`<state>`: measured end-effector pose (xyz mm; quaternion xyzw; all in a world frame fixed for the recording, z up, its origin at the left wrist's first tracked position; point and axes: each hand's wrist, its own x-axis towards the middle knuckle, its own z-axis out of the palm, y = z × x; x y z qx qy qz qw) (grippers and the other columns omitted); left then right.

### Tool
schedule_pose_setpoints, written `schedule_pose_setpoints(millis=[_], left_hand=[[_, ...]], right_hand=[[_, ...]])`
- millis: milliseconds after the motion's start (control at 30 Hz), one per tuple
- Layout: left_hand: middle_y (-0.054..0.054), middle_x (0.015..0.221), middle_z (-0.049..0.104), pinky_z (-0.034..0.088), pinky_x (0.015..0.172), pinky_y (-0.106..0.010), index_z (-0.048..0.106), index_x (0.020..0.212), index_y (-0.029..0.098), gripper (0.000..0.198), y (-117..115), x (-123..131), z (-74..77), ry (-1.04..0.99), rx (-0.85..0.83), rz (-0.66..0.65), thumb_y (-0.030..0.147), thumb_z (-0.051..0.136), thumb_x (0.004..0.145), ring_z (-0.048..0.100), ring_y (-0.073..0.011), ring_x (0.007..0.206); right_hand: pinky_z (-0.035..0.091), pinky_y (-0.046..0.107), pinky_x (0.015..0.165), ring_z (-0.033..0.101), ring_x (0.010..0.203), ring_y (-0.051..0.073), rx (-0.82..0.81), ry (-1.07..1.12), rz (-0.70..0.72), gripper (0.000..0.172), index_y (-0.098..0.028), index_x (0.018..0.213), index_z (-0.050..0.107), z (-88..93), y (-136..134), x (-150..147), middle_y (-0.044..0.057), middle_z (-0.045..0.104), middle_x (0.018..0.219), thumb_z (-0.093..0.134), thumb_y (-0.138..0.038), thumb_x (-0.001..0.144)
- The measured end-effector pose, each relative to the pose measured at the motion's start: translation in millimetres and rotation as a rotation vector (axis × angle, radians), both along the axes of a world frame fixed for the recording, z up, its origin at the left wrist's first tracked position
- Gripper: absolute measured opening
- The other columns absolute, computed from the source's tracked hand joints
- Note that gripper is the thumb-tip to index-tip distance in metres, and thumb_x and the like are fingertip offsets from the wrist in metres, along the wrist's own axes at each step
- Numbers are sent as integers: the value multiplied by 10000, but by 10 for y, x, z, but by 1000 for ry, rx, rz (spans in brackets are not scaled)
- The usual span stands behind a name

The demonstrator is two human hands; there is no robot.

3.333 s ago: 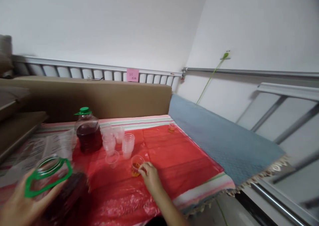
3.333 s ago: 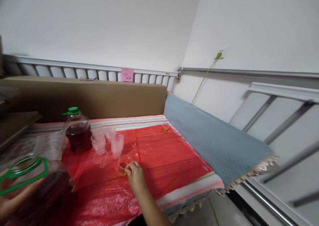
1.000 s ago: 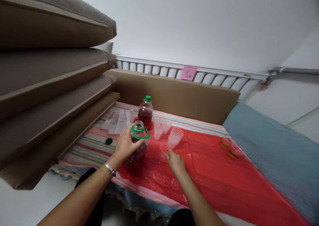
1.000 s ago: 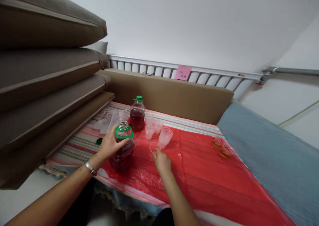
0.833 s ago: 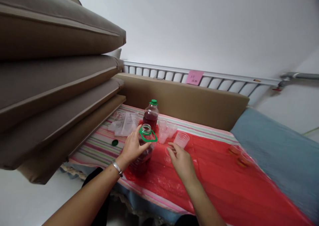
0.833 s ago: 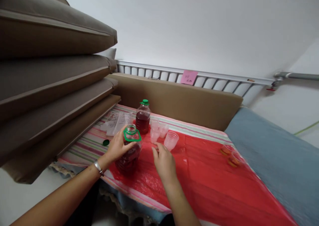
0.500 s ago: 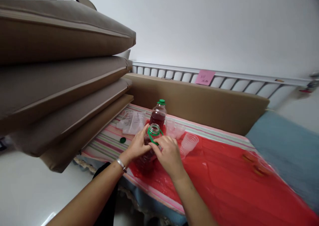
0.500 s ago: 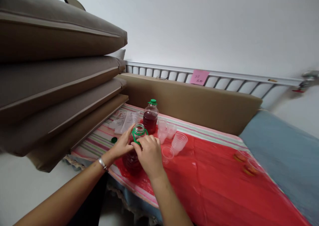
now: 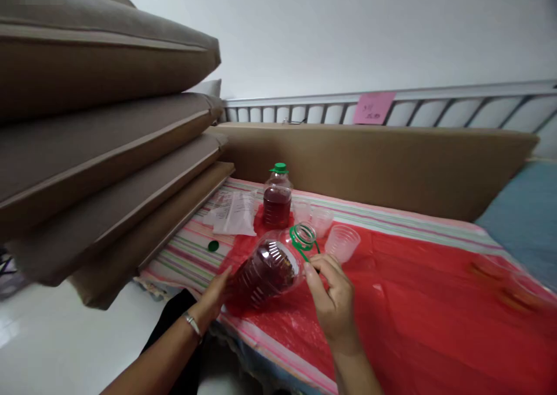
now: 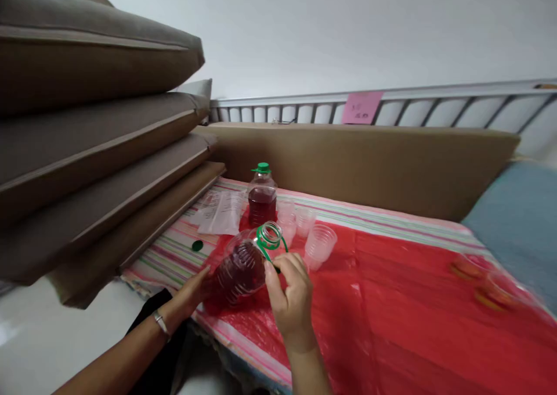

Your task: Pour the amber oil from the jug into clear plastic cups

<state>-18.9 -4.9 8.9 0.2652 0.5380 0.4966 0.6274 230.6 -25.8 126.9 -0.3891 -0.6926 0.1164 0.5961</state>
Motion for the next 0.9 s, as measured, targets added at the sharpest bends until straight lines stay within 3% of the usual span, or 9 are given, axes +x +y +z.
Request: schedule_pose_setpoints(millis=[200, 367, 633, 767, 900], left_hand=[[-140, 1025, 754, 473, 966, -409, 549, 1302, 114, 516, 106, 335, 31, -210, -33, -16, 443, 468, 913, 687, -276, 1017], [-138, 907, 772, 475, 973, -460, 377, 1440, 67, 646, 98, 434, 150, -238, -82, 70, 436, 473, 919, 717, -303, 933], [-211, 930, 757, 538, 862, -470, 429, 1390, -11, 631, -36, 177, 603, -170, -103, 77, 406, 458, 917, 720, -342, 899], [-187, 849, 763, 569, 773, -468, 575, 1248, 13, 500, -52, -25, 792, 9, -131, 103, 362, 441, 917, 734, -328, 797], [-126, 771, 764, 583, 634, -387, 655, 1070, 82, 311, -76, -174, 910, 137, -118, 166, 269, 486, 888, 725, -269, 672]], right_hand=[[359, 307, 658, 468, 695, 164, -54, 34, 42, 288, -209, 665, 467, -16, 63, 154, -3, 472, 673, 444, -222, 952], [342, 302, 655, 442, 692, 160, -36, 127, -48, 321, -213, 643, 414, -32, 33, 148, -12, 425, 657, 434, -226, 963], [360, 299, 687, 455, 732, 158, 4, 245, -7, 290, -213, 679, 417, 114, -124, 131, -8, 448, 697, 423, -236, 968], [369, 301, 702, 461, 754, 164, -50, 263, 30, 281, -217, 696, 409, 65, -168, 62, -3, 455, 716, 401, -242, 975], [375, 306, 721, 472, 779, 172, -84, 256, 71, 272, -221, 704, 394, -28, -159, -57, -1, 461, 720, 396, -249, 974]])
